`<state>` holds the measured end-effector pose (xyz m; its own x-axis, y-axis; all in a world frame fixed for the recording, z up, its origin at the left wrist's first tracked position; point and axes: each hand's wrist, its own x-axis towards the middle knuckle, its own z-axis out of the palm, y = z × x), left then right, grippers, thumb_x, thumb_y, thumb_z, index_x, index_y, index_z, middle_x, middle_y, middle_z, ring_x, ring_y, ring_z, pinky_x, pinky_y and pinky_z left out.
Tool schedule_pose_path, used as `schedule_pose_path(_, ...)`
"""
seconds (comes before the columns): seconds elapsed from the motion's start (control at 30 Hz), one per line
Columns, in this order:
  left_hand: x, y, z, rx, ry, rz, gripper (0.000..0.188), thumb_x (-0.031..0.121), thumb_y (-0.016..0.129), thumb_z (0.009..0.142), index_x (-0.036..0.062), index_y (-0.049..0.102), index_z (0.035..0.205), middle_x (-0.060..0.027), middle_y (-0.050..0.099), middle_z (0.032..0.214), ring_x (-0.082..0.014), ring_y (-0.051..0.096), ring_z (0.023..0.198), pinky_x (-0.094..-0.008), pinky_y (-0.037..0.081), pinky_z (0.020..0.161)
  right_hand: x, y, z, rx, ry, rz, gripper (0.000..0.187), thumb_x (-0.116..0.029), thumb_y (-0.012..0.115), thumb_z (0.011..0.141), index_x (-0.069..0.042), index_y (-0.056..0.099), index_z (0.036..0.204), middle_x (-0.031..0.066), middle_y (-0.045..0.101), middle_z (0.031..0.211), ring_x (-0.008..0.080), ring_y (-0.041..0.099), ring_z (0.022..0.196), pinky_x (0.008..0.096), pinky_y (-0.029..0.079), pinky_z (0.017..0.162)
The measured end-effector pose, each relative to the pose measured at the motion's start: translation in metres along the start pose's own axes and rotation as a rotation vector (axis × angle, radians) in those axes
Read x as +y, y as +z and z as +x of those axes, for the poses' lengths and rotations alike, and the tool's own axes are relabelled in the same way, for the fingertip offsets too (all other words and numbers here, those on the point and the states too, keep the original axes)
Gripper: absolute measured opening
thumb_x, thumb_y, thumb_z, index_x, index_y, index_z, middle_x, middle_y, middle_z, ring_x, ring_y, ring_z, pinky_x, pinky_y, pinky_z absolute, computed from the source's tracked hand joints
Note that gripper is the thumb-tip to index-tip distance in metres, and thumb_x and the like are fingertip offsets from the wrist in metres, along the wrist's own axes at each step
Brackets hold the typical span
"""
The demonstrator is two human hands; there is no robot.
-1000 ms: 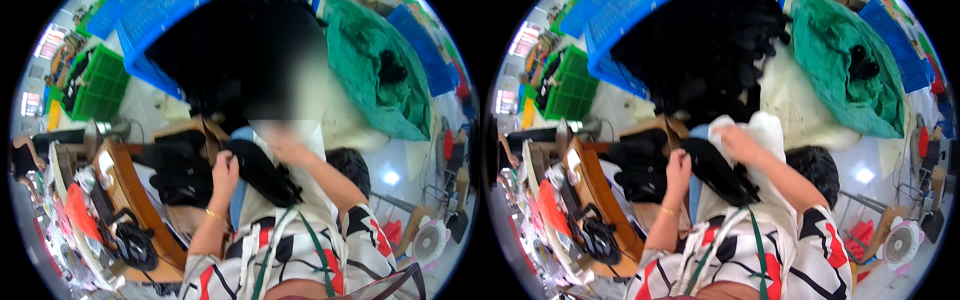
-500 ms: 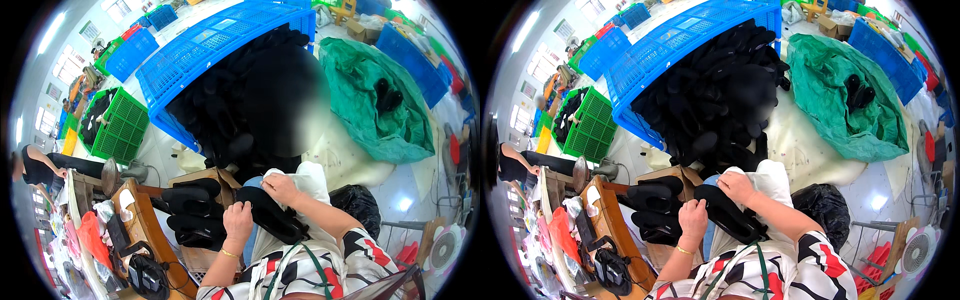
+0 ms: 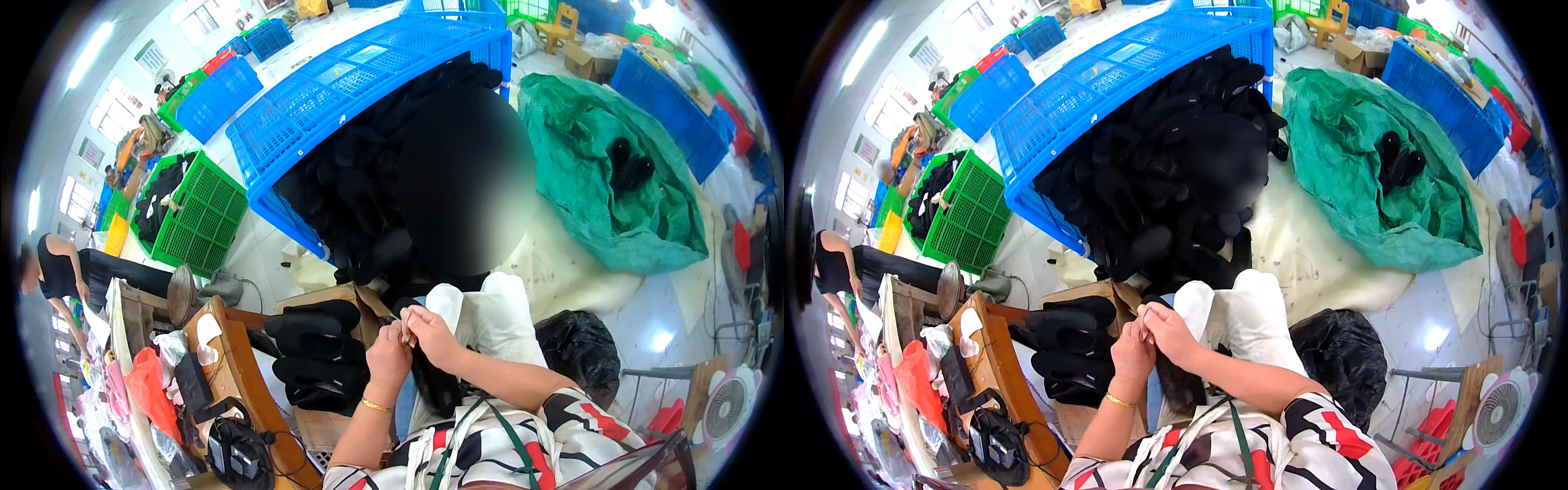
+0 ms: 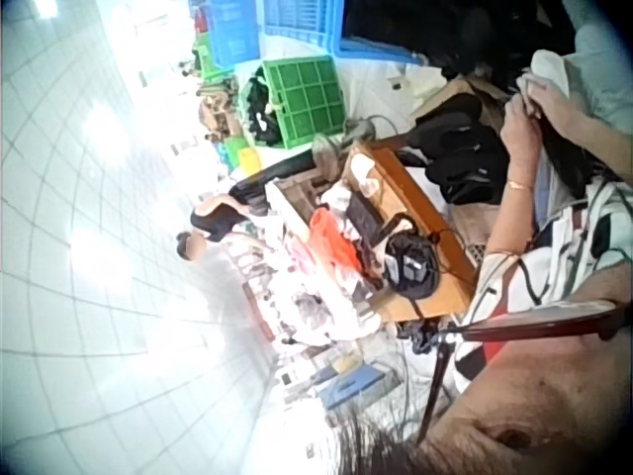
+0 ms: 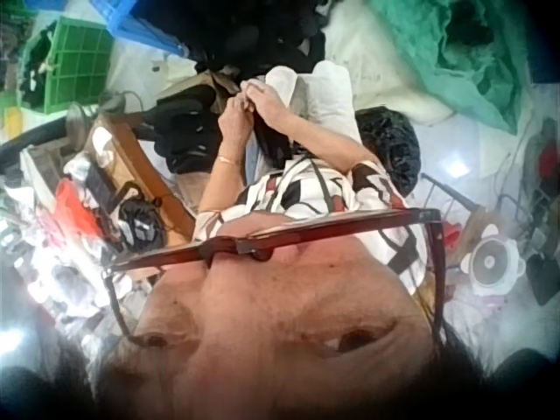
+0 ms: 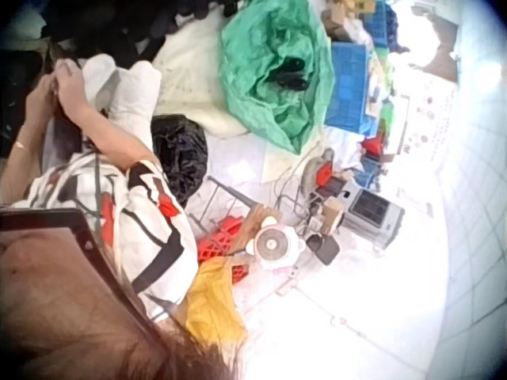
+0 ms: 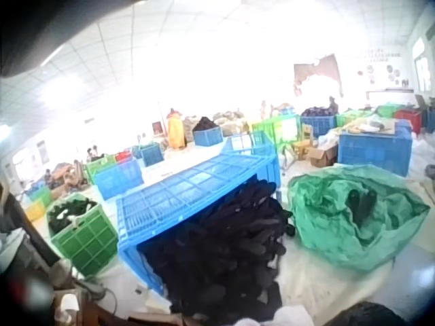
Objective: The person sits on the floor and sews a black slipper using a needle and thread. They repeatedly insert the needle into the shoe's sole and pull the thread through to secure the parts. The person handles multiple slippers, picking them up from a nearby pile and placing them back down.
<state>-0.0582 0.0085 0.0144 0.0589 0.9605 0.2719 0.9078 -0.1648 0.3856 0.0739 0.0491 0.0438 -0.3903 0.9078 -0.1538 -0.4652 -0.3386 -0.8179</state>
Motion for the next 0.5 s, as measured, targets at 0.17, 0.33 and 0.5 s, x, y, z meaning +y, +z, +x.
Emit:
schedule_pose_path(0.17,0.005,-0.030,0.045,0.056,0.346,-0.076,0.037,0.005,0.066,0.074,0.0097,0.060,0.109,-0.0088,0.063,0.095,-0.0281,0.066,0.083,-0.0370,0.055,0.067,-0.033,-0.008,-0.007,-0.017,-0.137,0.064,0.026,-0.022,0.041,0.106,-0.008,0.049,0.085,0.0017,0.051,0.074,0.0116,0.050,0.070,0.0249,0.042,0.067)
schedule_pose_path(0.33,0.015,-0.037,0.047,-0.242,0.511,-0.106,0.031,0.009,0.066,0.079,0.0094,0.062,0.109,-0.0077,0.063,0.099,-0.0267,0.065,0.090,-0.0358,0.056,0.070,-0.024,-0.030,-0.030,-0.088,-0.216,0.146,0.029,-0.023,0.040,0.107,-0.005,0.051,0.087,0.0043,0.056,0.080,0.0130,0.053,0.072,0.0259,0.044,0.069)
schedule_pose_path(0.5,0.022,-0.020,0.025,-0.400,0.598,-0.196,0.033,0.010,0.066,0.080,0.0064,0.059,0.112,-0.0094,0.063,0.100,-0.0282,0.065,0.091,-0.0366,0.055,0.074,-0.005,-0.053,-0.059,0.005,-0.115,0.200,0.030,-0.022,0.040,0.106,-0.005,0.053,0.086,0.0060,0.058,0.079,0.0146,0.056,0.073,0.0263,0.046,0.068)
